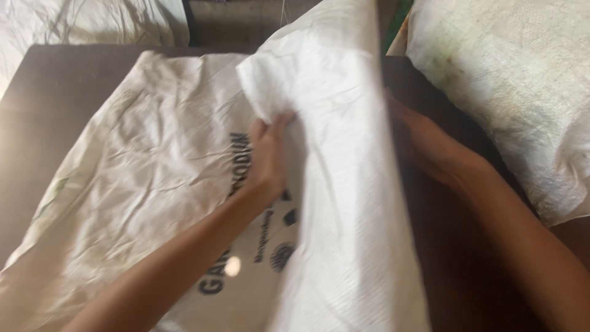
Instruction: Folding large white plastic sacks on a wooden table and placing them inside another sack.
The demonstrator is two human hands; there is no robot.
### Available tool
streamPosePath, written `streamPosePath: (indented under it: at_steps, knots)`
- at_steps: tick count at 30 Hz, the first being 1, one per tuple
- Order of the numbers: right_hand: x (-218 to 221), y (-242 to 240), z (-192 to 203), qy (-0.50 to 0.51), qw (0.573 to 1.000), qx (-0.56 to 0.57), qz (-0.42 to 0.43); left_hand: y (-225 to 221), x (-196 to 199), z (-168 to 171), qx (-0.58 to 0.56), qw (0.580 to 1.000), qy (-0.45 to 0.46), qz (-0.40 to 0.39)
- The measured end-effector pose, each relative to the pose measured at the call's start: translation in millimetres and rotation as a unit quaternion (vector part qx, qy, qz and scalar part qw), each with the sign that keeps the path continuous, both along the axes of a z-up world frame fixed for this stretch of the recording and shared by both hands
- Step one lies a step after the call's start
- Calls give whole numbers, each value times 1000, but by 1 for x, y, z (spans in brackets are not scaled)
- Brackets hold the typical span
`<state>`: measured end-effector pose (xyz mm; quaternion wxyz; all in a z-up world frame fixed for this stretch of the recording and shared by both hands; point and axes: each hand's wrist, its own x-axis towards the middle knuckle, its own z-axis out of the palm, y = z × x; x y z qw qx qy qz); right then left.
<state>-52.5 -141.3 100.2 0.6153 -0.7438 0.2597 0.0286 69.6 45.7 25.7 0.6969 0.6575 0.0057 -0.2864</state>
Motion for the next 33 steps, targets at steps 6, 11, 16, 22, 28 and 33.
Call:
streamPosePath:
  at_steps: [6,11,16,22,28,33]
  knots:
    - [31,-4,-16,73,957,-279,-17,-24,12,-23,-216,975,-20,51]
    - [52,37,-3,-31,941,-332,54,6,30,13,-145,989,-17,-10]
    - [36,51,3,-241,921,-278,128,62,50,51,-1,998,-26,-65]
    - [28,96,-6,-225,893,-347,179,101,68,32,35,998,-32,-47]
    - [32,99,-18,-96,880,-402,234,158,85,61,252,954,-160,-28]
    - [36,90,-32,-37,814,-497,299,211,93,75,195,952,-226,-69]
